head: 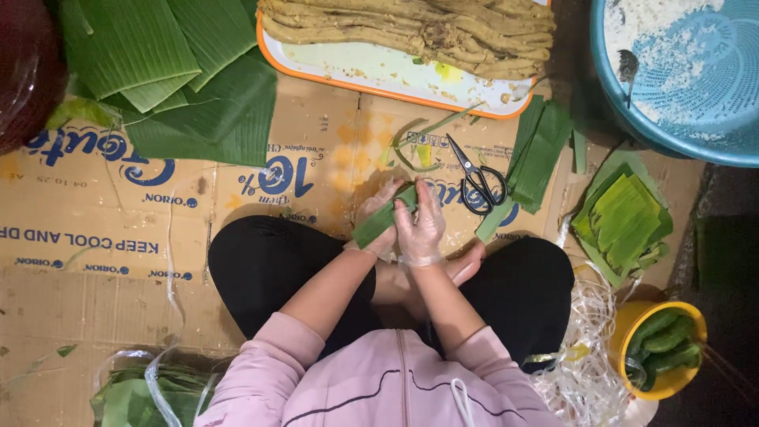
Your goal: Wrap traditional cakes using banana leaves and rice flour filling.
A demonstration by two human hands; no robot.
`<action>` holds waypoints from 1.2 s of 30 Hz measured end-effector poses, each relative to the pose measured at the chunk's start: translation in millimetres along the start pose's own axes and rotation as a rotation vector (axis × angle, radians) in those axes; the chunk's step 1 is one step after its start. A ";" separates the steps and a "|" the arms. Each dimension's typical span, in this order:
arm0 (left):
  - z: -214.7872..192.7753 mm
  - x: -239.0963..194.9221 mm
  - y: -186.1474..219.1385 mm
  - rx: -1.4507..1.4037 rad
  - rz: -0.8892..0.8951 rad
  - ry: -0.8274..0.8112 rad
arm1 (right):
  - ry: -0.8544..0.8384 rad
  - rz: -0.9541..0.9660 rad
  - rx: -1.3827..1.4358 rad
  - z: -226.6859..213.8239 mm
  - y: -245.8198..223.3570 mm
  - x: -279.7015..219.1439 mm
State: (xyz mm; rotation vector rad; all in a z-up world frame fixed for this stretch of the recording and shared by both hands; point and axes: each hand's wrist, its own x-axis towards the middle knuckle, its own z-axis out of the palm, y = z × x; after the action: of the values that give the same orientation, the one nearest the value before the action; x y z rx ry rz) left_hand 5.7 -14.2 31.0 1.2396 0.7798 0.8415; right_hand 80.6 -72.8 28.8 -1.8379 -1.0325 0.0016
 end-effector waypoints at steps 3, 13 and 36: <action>-9.1 -0.8 -27.9 0.076 0.039 -0.127 | 0.016 0.056 0.052 7.4 1.7 -2.6; -21.2 14.6 -57.6 0.545 0.191 -0.260 | 0.143 0.133 0.149 34.4 40.3 -15.5; 13.3 18.1 -83.9 0.390 0.096 0.027 | -0.227 0.303 -0.141 37.3 138.7 -64.0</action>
State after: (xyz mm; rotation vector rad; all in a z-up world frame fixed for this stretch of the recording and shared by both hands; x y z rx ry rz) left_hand 35.7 -14.7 -50.5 1.6231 0.9412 0.8074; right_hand 113.5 -107.0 -121.1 -2.1454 -0.9156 0.3326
